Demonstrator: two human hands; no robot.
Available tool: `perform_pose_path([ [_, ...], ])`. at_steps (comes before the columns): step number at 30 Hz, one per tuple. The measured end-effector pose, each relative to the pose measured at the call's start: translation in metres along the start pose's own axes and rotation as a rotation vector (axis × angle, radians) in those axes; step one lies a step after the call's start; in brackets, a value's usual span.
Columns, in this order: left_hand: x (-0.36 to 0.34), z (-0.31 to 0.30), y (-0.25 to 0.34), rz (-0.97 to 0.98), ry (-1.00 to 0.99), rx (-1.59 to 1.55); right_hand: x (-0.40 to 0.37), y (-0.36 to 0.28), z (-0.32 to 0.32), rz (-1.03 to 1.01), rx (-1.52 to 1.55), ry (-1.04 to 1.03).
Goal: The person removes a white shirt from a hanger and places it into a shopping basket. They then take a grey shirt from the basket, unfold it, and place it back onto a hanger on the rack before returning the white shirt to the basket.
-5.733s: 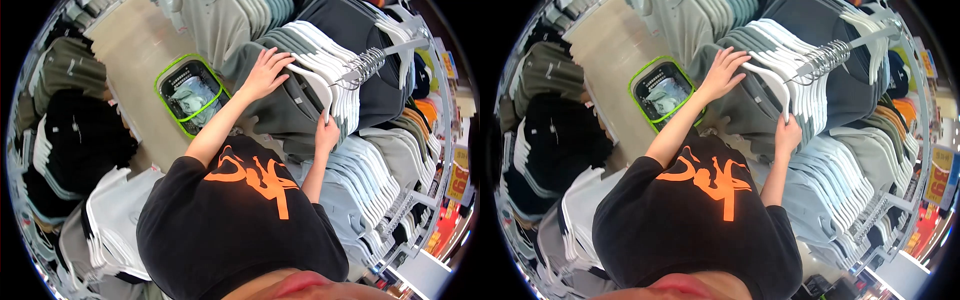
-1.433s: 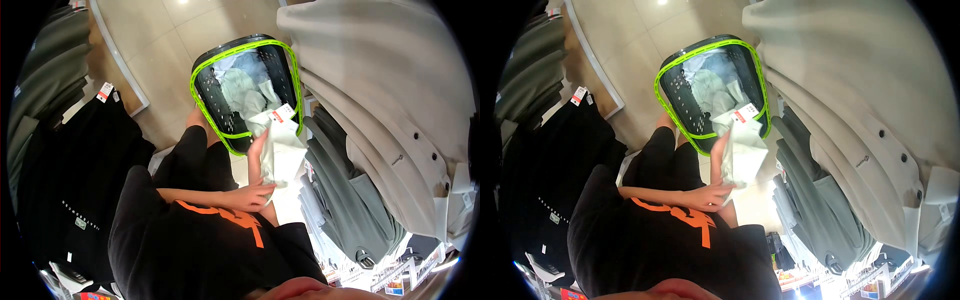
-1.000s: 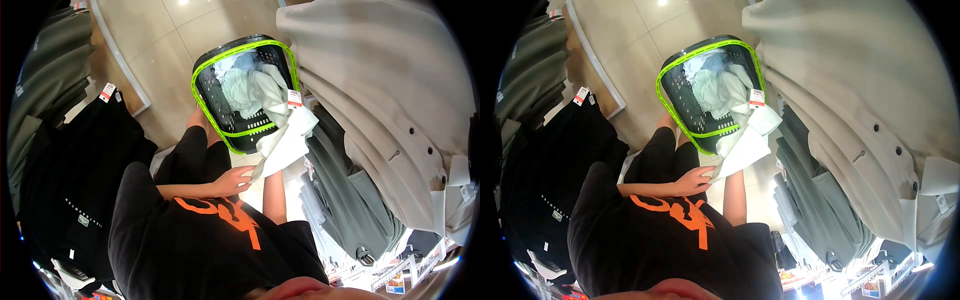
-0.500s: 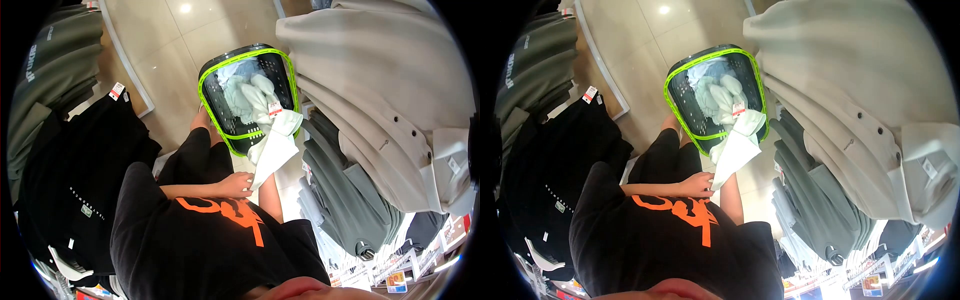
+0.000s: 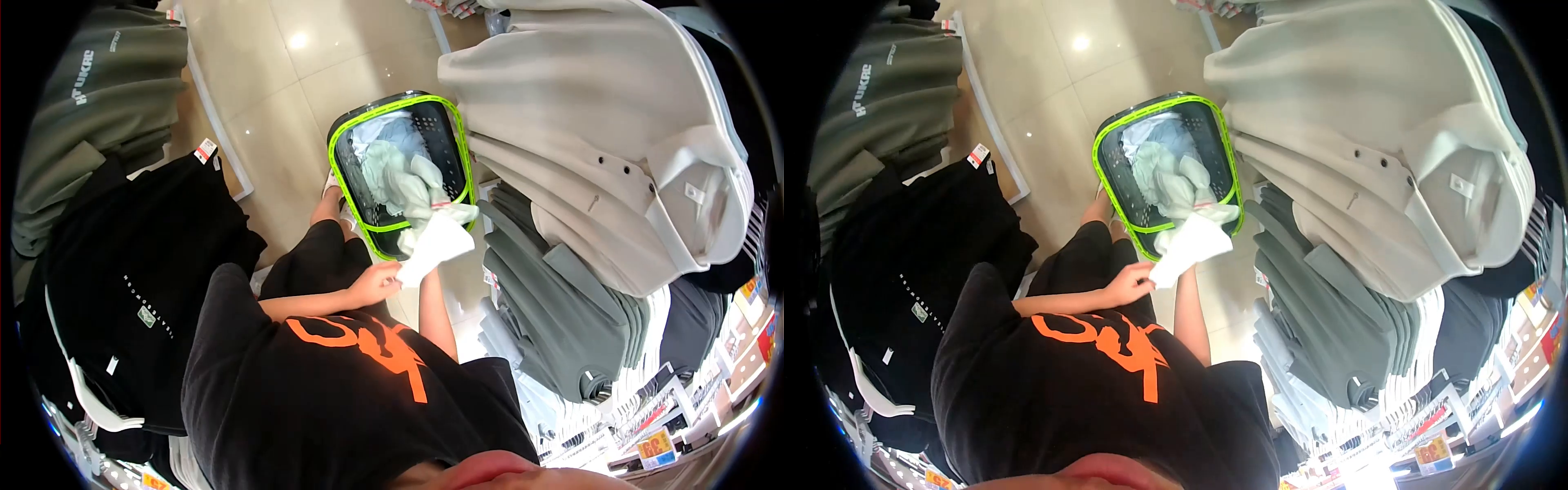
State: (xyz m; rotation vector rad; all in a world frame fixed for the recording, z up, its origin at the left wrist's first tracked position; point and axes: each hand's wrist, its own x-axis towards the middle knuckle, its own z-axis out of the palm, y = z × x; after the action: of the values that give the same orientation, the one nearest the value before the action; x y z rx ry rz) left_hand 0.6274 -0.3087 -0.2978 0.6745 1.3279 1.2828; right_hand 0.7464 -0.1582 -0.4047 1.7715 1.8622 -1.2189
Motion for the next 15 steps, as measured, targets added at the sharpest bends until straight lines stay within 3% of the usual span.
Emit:
perform_pose_path([
  [2,0.007,0.0,0.019,-0.109,0.195,-0.015,-0.002,0.001,0.0,-0.035,-0.016,0.062],
  [4,0.011,-0.001,0.016,-0.142,0.172,0.076,-0.005,0.002,0.015,-0.109,-0.093,0.205],
  [6,0.013,-0.002,0.012,-0.093,-0.005,0.329,-0.018,-0.006,0.013,-0.027,-0.253,0.05],
  [8,0.01,0.004,0.028,-0.1,-0.062,0.341,-0.025,0.0,0.016,-0.038,-0.308,0.026],
  [12,0.006,0.015,0.057,0.057,-0.196,0.437,-0.052,-0.004,0.001,-0.044,-0.168,0.01],
  [15,0.002,0.022,0.093,0.044,-0.219,0.501,-0.071,0.001,-0.006,0.018,-0.056,0.084],
])
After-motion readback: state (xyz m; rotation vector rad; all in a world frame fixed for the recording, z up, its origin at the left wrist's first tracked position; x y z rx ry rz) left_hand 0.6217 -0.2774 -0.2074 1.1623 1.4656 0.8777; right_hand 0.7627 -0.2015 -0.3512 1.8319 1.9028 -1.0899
